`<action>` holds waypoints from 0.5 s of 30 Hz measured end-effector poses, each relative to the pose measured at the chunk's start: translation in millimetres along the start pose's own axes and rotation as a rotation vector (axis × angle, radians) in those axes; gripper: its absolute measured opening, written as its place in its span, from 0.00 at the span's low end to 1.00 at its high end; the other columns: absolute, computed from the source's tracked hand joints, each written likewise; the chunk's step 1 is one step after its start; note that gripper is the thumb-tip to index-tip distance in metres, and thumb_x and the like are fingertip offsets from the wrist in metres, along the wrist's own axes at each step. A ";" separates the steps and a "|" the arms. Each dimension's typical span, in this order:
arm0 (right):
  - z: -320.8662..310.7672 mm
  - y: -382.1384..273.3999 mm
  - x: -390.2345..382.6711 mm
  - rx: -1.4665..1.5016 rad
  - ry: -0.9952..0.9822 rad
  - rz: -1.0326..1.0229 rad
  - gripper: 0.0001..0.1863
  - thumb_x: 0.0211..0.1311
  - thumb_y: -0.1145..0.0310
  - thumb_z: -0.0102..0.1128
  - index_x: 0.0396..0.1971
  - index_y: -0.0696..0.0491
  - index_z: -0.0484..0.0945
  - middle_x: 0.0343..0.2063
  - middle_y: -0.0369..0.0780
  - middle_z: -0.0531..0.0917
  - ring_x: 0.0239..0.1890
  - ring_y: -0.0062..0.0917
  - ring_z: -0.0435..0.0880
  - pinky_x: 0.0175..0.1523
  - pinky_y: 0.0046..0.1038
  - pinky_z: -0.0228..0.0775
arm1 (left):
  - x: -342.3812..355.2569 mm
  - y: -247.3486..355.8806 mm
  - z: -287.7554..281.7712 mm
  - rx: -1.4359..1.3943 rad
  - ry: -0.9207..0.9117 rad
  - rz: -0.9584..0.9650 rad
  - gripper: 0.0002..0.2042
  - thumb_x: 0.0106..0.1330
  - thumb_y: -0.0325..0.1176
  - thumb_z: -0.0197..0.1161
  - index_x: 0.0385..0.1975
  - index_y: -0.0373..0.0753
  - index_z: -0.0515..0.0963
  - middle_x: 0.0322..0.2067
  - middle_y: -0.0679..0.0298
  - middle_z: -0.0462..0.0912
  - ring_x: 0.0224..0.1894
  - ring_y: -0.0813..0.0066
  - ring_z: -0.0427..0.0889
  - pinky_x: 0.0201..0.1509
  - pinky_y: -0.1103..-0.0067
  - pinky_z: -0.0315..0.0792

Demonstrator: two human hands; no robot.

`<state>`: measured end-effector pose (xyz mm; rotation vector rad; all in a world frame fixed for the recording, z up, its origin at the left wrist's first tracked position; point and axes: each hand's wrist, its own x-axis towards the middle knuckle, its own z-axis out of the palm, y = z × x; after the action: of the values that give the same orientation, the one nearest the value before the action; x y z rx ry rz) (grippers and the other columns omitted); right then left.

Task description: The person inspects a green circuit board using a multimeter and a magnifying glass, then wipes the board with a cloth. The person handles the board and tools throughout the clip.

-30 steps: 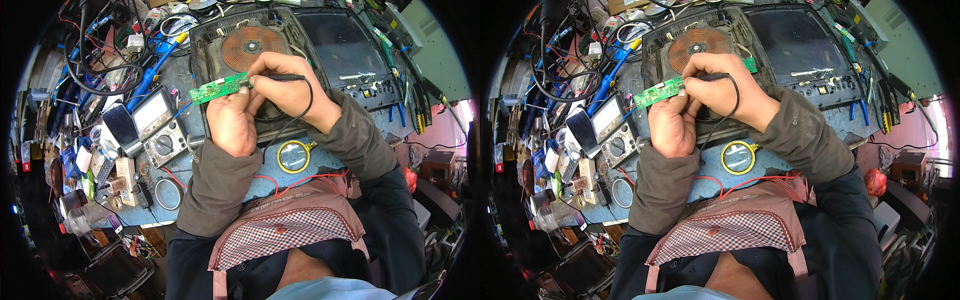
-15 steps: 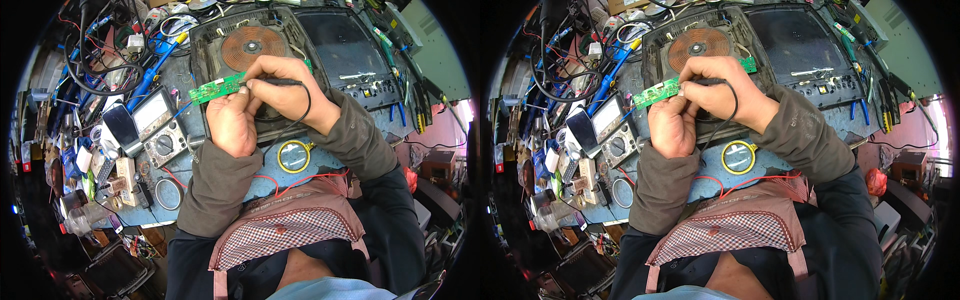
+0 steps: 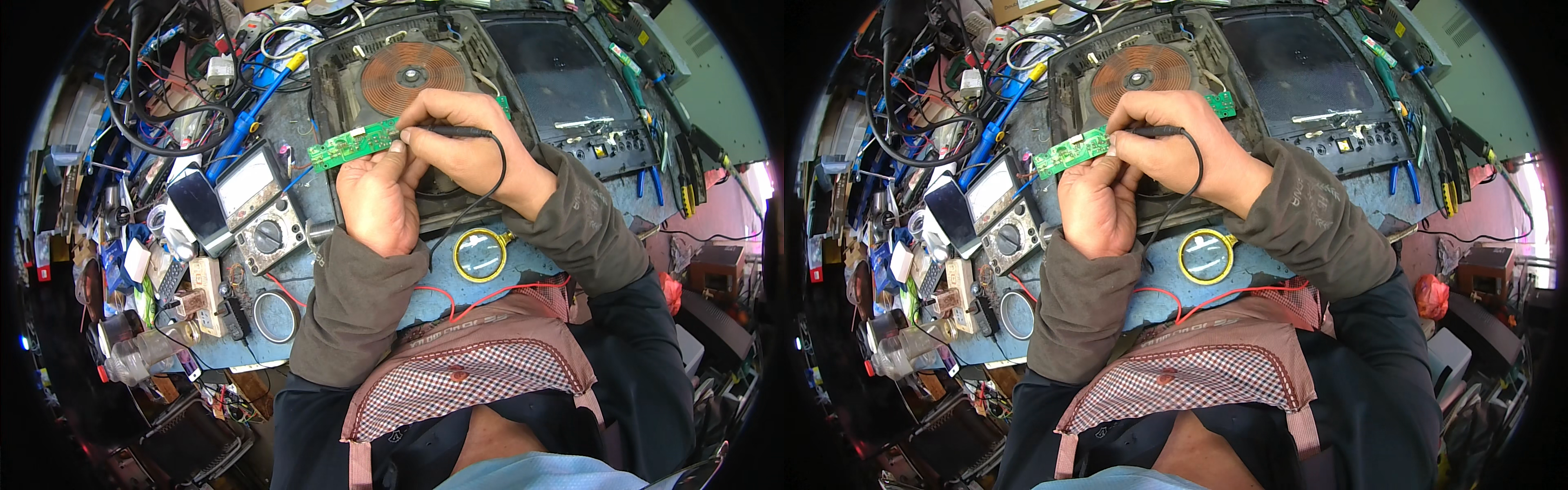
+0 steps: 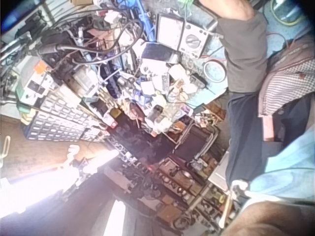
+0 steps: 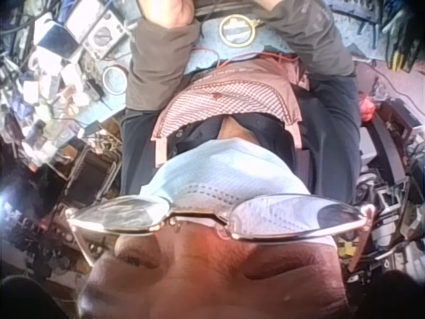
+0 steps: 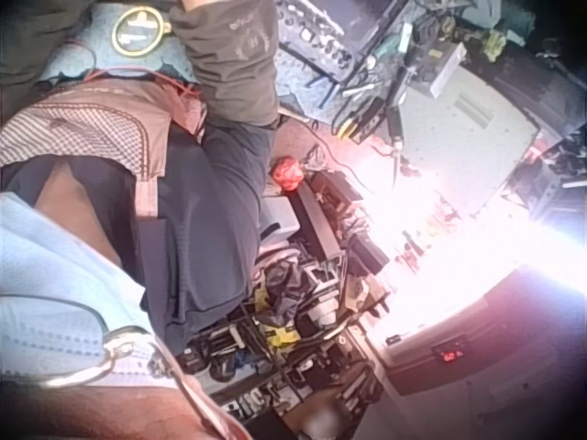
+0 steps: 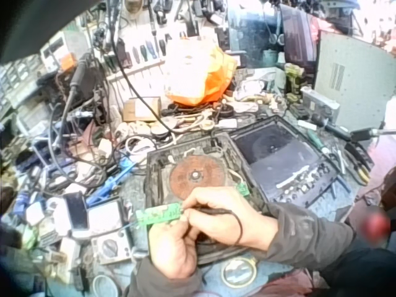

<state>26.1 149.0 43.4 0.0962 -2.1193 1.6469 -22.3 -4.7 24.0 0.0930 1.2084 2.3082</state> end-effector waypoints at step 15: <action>0.0 0.9 0.3 0.022 0.002 0.016 0.11 0.63 0.70 0.66 0.39 0.61 0.86 0.30 0.42 0.89 0.35 0.23 0.87 0.41 0.28 0.79 | 1.0 -1.3 -2.0 -0.007 -0.012 0.005 0.11 0.81 0.21 0.58 0.57 0.23 0.78 0.55 0.49 0.86 0.56 0.60 0.89 0.64 0.68 0.86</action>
<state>25.5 149.3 42.7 0.0850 -2.1059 1.6788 -23.2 -5.1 21.6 0.1071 1.1955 2.3130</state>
